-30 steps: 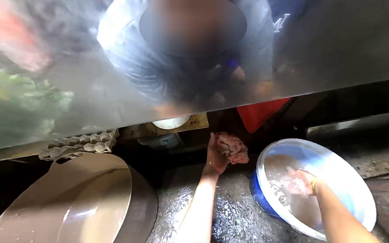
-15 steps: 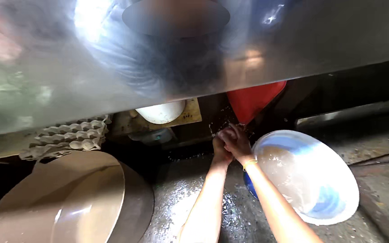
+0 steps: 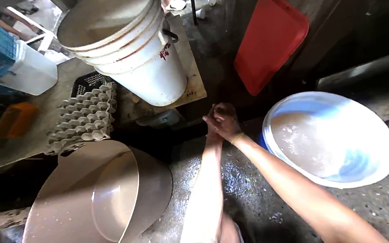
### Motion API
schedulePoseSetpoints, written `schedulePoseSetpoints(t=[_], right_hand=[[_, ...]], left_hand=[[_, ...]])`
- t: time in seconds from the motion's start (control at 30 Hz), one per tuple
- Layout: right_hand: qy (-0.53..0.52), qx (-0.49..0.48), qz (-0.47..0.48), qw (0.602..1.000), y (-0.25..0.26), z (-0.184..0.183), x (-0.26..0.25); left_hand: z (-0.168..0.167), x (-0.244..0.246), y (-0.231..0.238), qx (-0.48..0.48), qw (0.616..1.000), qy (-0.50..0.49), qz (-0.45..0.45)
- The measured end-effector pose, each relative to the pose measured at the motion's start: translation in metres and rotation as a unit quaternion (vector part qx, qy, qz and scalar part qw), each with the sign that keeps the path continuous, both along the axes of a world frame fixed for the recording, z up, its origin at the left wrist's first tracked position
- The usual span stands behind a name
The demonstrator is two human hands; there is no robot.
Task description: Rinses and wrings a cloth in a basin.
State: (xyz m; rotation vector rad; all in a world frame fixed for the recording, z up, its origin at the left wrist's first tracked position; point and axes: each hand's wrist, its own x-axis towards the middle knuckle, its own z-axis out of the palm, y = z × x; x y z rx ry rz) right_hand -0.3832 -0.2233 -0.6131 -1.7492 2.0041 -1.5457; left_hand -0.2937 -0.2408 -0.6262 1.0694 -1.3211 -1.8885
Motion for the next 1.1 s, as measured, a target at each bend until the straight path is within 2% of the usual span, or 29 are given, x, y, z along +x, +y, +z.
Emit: schedulePoseSetpoints(t=[0.07, 0.1, 0.17, 0.27, 0.3, 0.37, 0.43, 0.5, 0.53, 0.6, 0.67, 0.7, 0.73, 0.8, 0.9, 0.97, 1.0, 1.07, 1.1], right_hand=[[-0.002, 0.025, -0.005, 1.0, -0.006, -0.001, -0.002], [-0.009, 0.045, -0.007, 0.999, -0.007, 0.002, -0.004], [-0.02, 0.079, -0.028, 0.996, -0.011, 0.006, -0.007], [-0.073, 0.159, -0.057, 0.983, -0.016, 0.016, -0.012], [-0.117, 0.196, -0.061, 0.972, -0.016, 0.023, -0.015], [-0.233, 0.228, -0.086, 0.941, -0.015, 0.03, -0.019], [-0.345, 0.19, -0.12, 0.911, -0.01, 0.024, -0.019], [-0.43, 0.124, -0.16, 0.88, -0.001, 0.013, -0.015], [-0.474, 0.102, -0.169, 0.858, 0.004, 0.006, -0.014], [-0.589, 0.083, -0.122, 0.795, 0.011, -0.007, -0.018], [-0.737, 0.082, -0.058, 0.668, 0.013, -0.013, -0.021], [-0.777, 0.086, -0.024, 0.623, 0.015, -0.011, -0.023], [-0.786, 0.09, -0.01, 0.612, 0.014, -0.005, -0.025], [-0.75, 0.1, -0.044, 0.652, 0.011, 0.012, -0.026], [-0.64, 0.092, -0.136, 0.75, 0.007, 0.031, -0.029], [-0.536, 0.073, -0.144, 0.829, 0.009, 0.039, -0.027], [-0.466, 0.067, -0.127, 0.873, 0.011, 0.04, -0.023], [-0.296, 0.081, -0.111, 0.945, 0.012, 0.032, -0.011], [-0.213, 0.086, -0.124, 0.965, 0.01, 0.024, -0.005]], left_hand=[[0.019, -0.007, 0.0, 0.001, 0.996, -0.085, -0.002], [0.025, -0.011, 0.0, 0.008, 0.997, -0.082, 0.0], [0.024, -0.019, -0.001, 0.05, 0.999, -0.009, 0.007], [0.005, -0.035, -0.013, 0.051, 0.985, 0.166, 0.01], [0.004, -0.04, -0.015, 0.051, 0.988, 0.146, 0.027], [0.008, -0.046, -0.013, 0.034, 0.995, 0.005, 0.091], [0.007, -0.048, -0.01, -0.036, 0.991, -0.096, 0.082], [0.005, -0.05, -0.007, -0.106, 0.982, -0.142, 0.072], [0.007, -0.052, -0.007, -0.125, 0.98, -0.143, 0.065], [0.009, -0.057, -0.007, -0.118, 0.986, -0.092, 0.073], [0.008, -0.059, -0.006, -0.109, 0.99, -0.007, 0.092], [0.007, -0.058, -0.006, -0.104, 0.989, 0.03, 0.097], [0.006, -0.06, -0.008, -0.109, 0.986, 0.059, 0.11], [0.007, -0.062, -0.011, -0.138, 0.981, 0.059, 0.123], [0.011, -0.06, -0.014, -0.137, 0.985, -0.005, 0.103], [0.01, -0.06, -0.014, -0.043, 0.995, 0.017, 0.092], [0.013, -0.06, -0.011, 0.037, 0.993, 0.066, 0.092], [0.023, -0.064, -0.005, 0.165, 0.965, 0.184, 0.088], [0.035, -0.069, 0.0, 0.172, 0.958, 0.193, 0.127]])
